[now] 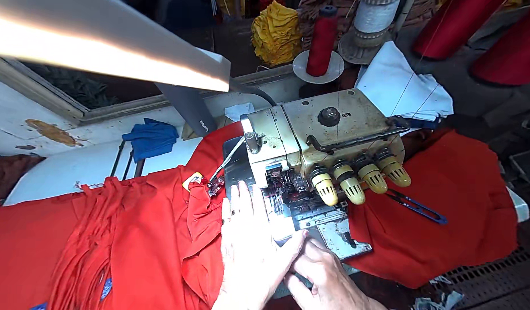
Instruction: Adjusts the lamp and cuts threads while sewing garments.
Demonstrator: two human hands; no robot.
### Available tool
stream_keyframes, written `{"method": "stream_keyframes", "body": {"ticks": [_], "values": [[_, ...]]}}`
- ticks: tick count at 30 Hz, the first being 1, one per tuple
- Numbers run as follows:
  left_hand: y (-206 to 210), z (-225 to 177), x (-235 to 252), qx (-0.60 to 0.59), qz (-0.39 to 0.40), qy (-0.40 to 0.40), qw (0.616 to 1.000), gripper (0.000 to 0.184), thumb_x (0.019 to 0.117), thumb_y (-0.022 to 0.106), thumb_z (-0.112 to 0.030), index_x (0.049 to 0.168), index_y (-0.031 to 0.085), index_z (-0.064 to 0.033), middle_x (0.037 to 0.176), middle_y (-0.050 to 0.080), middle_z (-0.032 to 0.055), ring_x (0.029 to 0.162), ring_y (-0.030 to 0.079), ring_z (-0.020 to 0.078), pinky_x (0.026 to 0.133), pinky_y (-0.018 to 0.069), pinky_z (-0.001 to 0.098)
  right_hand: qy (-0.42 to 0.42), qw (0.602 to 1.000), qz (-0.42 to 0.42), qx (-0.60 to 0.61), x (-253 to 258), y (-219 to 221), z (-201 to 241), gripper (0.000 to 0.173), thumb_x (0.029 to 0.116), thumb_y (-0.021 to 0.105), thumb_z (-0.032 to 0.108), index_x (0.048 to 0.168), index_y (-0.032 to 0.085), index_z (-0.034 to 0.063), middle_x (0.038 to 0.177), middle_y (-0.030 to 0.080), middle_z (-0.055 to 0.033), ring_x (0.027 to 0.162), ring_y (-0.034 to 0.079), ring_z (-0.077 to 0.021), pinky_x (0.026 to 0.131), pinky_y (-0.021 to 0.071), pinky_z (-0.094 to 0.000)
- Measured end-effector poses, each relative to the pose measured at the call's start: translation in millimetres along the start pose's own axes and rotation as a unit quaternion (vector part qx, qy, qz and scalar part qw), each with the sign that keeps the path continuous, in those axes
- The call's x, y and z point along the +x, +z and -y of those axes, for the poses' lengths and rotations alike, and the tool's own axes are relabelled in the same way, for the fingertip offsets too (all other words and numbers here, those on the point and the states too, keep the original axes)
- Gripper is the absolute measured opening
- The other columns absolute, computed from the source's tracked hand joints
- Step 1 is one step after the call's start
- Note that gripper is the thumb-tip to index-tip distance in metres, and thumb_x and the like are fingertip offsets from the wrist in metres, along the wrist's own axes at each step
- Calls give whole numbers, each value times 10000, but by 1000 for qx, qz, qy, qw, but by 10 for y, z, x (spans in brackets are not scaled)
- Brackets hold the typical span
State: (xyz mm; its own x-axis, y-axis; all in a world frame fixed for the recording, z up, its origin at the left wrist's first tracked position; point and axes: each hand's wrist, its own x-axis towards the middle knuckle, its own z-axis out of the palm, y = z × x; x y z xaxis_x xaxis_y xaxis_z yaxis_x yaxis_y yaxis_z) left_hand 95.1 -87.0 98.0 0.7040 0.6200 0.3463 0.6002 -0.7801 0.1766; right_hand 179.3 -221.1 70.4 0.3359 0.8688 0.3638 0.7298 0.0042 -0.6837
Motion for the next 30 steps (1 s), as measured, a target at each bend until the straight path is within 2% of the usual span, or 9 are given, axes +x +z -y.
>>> {"method": "stream_keyframes", "body": {"ticks": [4, 7, 9, 13, 16, 18, 23, 25, 30], "values": [[-4, 54, 24, 20, -2, 1, 1000, 1061, 834, 407, -773, 1478, 493, 67, 1534, 450, 308, 1445, 420, 467, 1181, 284, 628, -8, 1000, -1, 23, 63, 80, -77, 299, 849, 671, 283, 633, 655, 78, 743, 670, -118, 851, 688, -283, 778, 549, -408], [-51, 189, 8, 5, 2, 21, 1000, 982, 849, 446, -715, 1469, 519, 43, 1528, 466, 298, 1436, 434, 467, 1160, 321, 633, 2, 997, 36, 65, 62, -106, -148, 332, 906, 682, 271, 675, 647, 35, 1165, 723, -261, 1229, 657, -339, 1027, 519, -404], [-115, 385, 3, -8, 15, 52, 998, 940, 848, 476, -686, 1457, 541, 27, 1537, 471, 271, 1449, 429, 442, 1164, 314, 639, 7, 995, 15, 102, 40, -249, -218, 269, 922, 668, 186, 725, 664, 3, 1259, 695, -256, 1296, 620, -319, 1090, 489, -399], [-258, 839, 66, -25, 63, 96, 993, 915, 842, 503, -671, 1504, 515, -40, 1594, 442, 166, 1509, 376, 320, 1197, 244, 657, 25, 985, -123, 122, -3, -690, -435, 221, 1039, 570, 203, 894, 699, 96, 1030, 763, -15, 988, 725, -62, 851, 619, -254], [-285, 976, 180, -15, 91, 81, 992, 940, 873, 465, -771, 1543, 483, -112, 1626, 408, 120, 1539, 318, 296, 1212, 231, 646, 62, 963, -237, 115, 50, -1027, -620, 273, 1064, 519, 185, 890, 725, 223, 855, 735, 166, 785, 701, 16, 720, 610, -205], [-231, 968, 238, -30, 70, 68, 995, 848, 935, 422, -747, 1525, 516, -146, 1618, 419, 124, 1532, 331, 305, 1220, 242, 613, 96, 935, -324, 105, 145, -1204, -738, 274, 1048, 476, 116, 852, 654, 189, 756, 684, 183, 686, 672, 17, 658, 592, -198], [-156, 871, 338, -102, -23, 64, 992, 439, 928, 659, -404, 1254, 734, -119, 1403, 642, 128, 1393, 524, 351, 1132, 407, 568, 215, 913, -346, 37, 551, -1421, -814, 229, 1036, 506, 80, 1091, 580, -130, 912, 579, -25, 814, 582, 11, 783, 490, -173], [-169, 819, 381, -121, -36, 96, 987, 261, 917, 696, -268, 1093, 763, -87, 1270, 705, 124, 1311, 598, 333, 1129, 418, 570, 254, 927, -259, 96, 625, -1517, -974, 283, 1067, 450, 136, 1302, 542, 9, 1001, 619, 57, 862, 620, 63, 790, 538, -146], [-165, 829, 494, -112, -81, 151, 979, 155, 950, 636, -183, 862, 730, -97, 911, 689, 52, 897, 669, 237, 798, 527, 408, 372, 881, -165, 239, 882, -1557, -1045, 348, 1128, 238, 185, 1327, 491, 54, 1024, 622, -17, 886, 637, -40, 787, 539, -219]]}}
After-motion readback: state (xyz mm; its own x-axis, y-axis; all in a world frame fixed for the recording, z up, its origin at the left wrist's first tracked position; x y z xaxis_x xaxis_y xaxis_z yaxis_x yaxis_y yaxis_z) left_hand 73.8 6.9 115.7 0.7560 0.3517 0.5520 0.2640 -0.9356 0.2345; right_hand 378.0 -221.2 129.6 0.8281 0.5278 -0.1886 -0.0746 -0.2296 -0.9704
